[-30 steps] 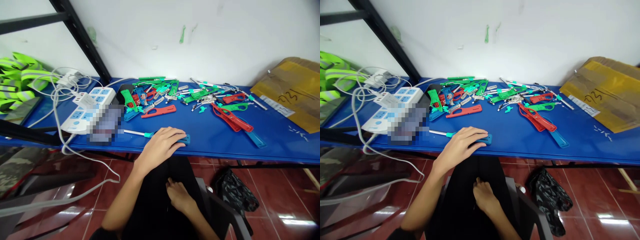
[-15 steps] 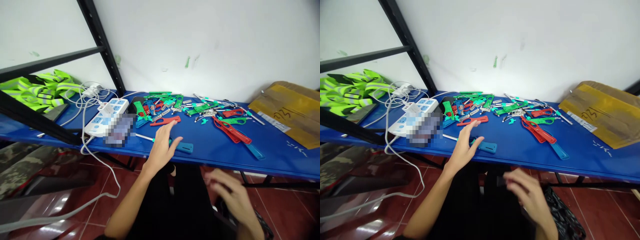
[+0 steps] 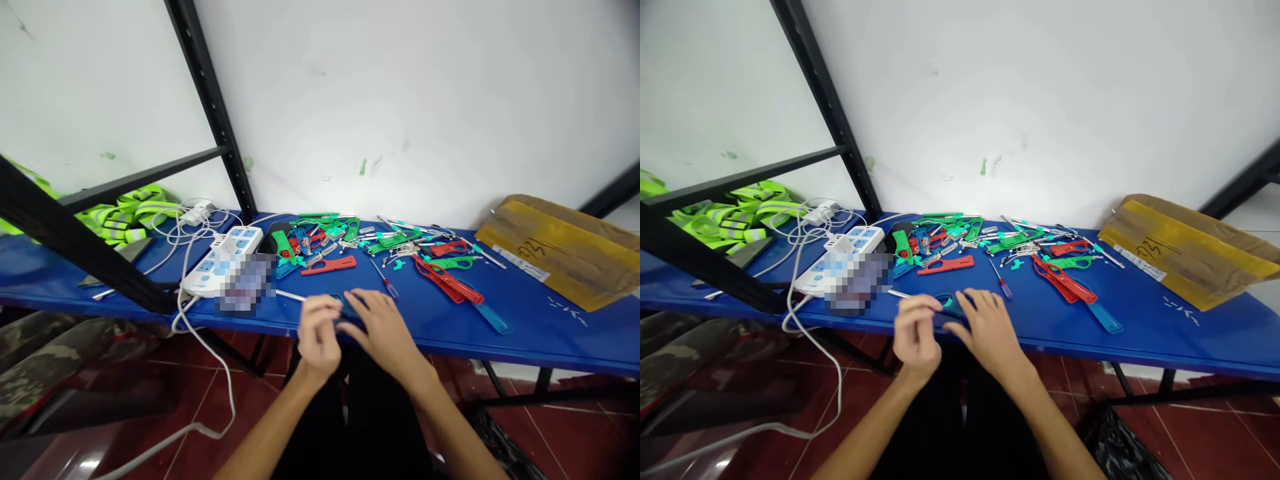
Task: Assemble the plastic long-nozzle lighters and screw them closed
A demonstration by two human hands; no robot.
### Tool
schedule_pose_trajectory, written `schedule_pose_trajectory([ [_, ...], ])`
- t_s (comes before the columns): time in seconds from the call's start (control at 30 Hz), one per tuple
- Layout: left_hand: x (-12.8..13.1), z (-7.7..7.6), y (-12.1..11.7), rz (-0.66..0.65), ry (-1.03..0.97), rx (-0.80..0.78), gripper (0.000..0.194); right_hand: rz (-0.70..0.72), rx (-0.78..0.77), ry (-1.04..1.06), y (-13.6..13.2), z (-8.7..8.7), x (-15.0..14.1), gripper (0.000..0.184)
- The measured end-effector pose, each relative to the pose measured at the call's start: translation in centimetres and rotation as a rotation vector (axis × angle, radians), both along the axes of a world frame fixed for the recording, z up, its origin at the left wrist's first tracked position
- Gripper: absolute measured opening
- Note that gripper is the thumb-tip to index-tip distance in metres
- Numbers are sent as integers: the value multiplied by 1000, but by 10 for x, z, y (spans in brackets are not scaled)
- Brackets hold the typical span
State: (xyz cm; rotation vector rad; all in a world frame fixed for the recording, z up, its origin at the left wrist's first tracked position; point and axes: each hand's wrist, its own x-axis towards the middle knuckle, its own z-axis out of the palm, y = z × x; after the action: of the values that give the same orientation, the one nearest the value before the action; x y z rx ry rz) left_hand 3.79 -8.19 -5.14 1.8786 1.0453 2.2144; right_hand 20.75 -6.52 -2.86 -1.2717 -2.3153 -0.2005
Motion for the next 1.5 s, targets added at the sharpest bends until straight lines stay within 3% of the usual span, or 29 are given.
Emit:
schedule_pose_trajectory([
  [0.07, 7, -21, -27, -287, 145, 69, 37, 20, -11, -18, -5, -4, -10, 36],
  [0.1, 9, -33, -41, -515, 381, 59, 41, 25, -16, 7, -6, -5, -10, 36],
  [0.17, 10, -57, -69, -826, 799, -158, 30, 43, -42, 150, -7, -2, -1, 36],
  [0.2, 10, -69, -81, -912, 940, -290, 20, 48, -65, 262, -8, 0, 7, 36],
  [0.3, 14, -97, -103, -972, 1033, -372, 27, -20, -147, 616, -13, 10, 25, 36],
  [0.4, 26, -120, -106, -1020, 1067, -397, 23, -61, -219, 746, -18, 16, 30, 36],
  [0.5, 33, -144, -97, -1037, 1102, -448, 3, 73, -487, 679, -23, 19, 25, 43],
  [0.6, 22, -163, -85, -911, 1040, -604, 20, 256, -773, 714, -26, 23, 23, 62],
  [0.7, 2, -177, -73, -874, 1032, -813, 36, 381, -853, 963, -26, 27, 30, 70],
  [0.87, -18, -202, -52, -919, 1110, -977, 45, 528, -1069, 1641, -18, 35, 52, 65],
  [0.97, -18, -216, -45, -891, 1128, -1044, 45, 447, -1183, 1644, -16, 39, 62, 56],
  [1.07, -17, -223, -43, -862, 1134, -1091, 43, 207, -1042, 1350, -20, 44, 69, 53],
  [1.23, -16, -227, -44, -830, 1132, -1146, 40, -291, -323, 665, -26, 46, 82, 53],
  [1.3, -16, -229, -44, -819, 1134, -1160, 38, -444, -137, 485, -24, 44, 85, 47],
  [1.37, -14, -230, -44, -805, 1142, -1169, 36, -493, -75, 429, -18, 41, 85, 38],
  [1.5, -12, -232, -43, -784, 1162, -1176, 35, -381, -153, 554, -2, 36, 79, 28],
])
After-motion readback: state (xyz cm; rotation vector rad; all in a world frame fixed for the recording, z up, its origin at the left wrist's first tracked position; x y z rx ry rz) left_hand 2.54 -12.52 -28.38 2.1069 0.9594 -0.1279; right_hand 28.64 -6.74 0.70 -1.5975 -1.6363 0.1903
